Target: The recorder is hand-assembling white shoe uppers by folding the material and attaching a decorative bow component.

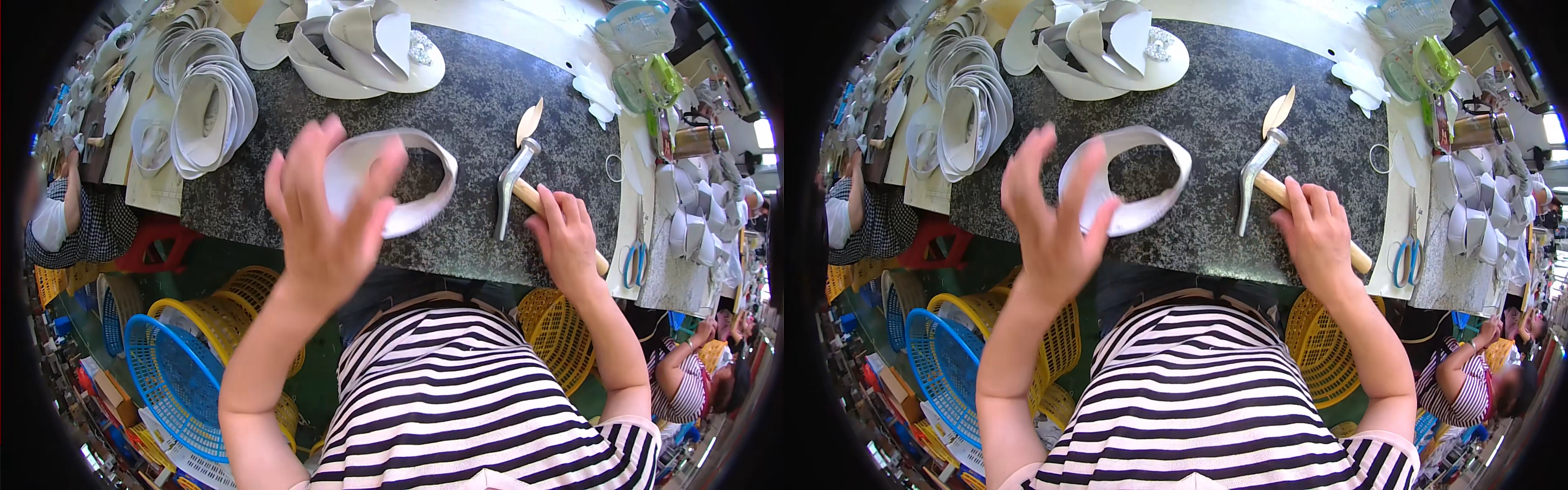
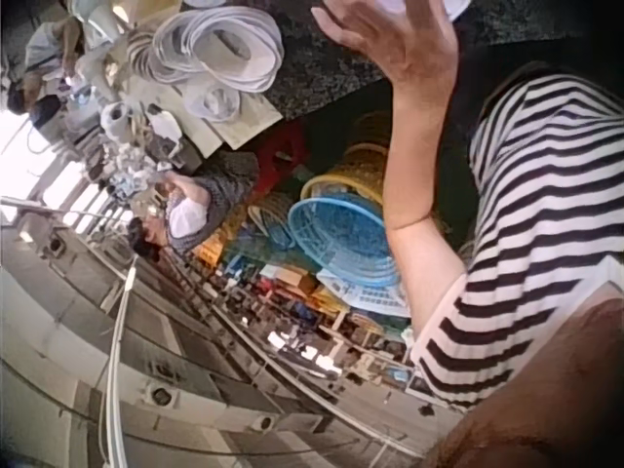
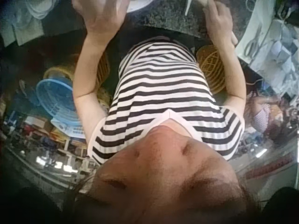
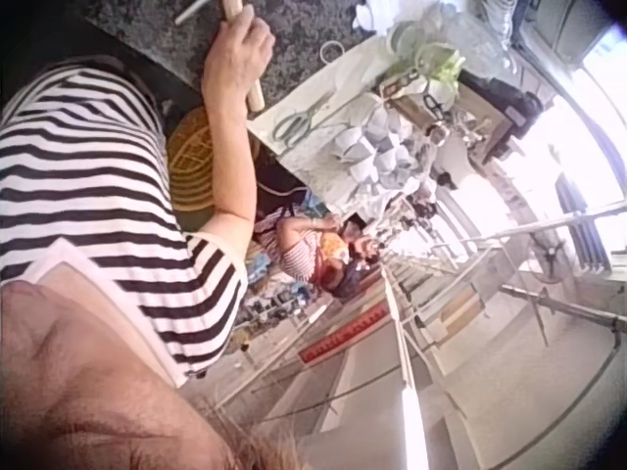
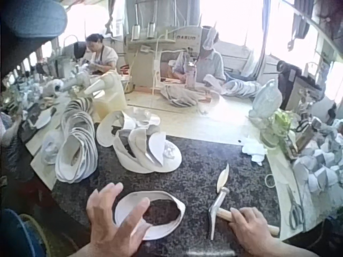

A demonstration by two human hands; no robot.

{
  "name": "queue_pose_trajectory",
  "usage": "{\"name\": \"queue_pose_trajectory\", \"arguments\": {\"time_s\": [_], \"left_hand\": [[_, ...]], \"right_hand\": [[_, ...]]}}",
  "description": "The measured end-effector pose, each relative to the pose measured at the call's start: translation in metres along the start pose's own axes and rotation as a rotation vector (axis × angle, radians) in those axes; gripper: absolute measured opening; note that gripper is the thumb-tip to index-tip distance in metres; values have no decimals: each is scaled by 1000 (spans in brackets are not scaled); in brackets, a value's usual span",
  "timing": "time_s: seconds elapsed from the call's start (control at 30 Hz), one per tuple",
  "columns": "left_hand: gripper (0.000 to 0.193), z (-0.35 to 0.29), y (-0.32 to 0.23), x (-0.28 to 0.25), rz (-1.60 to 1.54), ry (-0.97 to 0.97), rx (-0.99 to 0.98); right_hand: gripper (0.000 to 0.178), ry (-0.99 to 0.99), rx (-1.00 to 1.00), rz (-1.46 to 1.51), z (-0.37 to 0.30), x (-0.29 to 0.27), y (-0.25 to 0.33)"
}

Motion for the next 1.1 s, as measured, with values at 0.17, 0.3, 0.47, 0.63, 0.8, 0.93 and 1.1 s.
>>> {"name": "queue_pose_trajectory", "arguments": {"time_s": [0.17, 0.3, 0.47, 0.63, 0.8, 0.93, 1.1], "left_hand": [[65, 1, 30, 26, -117, 452, -242], [63, 20, 26, 33, -21, 183, -116], [40, 23, 14, 33, 15, 284, -49], [48, 30, -29, 20, -55, 326, 38], [48, 32, -33, 23, -174, 344, -55], [48, 31, -34, 23, -158, 341, -70], [48, 28, -28, 23, -201, 351, -150]], "right_hand": [[25, -46, 183, 298, 4, -19, 12], [21, 38, 283, 530, 19, -55, 34], [21, 48, -43, 579, 31, -68, 51], [29, 382, 96, 413, 39, -59, 55], [20, 171, 56, 442, 26, -13, 62], [22, 191, 93, 463, 34, -10, 61], [23, 242, 96, 444, 34, -6, 56]]}}
Point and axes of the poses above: each hand's wrist, its own z-axis towards the middle knuckle, its own x-axis out of the palm, y = z × x, the point moved 1 cm from there along z, towards the middle knuckle, and after that the axes turned 14 degrees about -y, right-handed, at the moved point
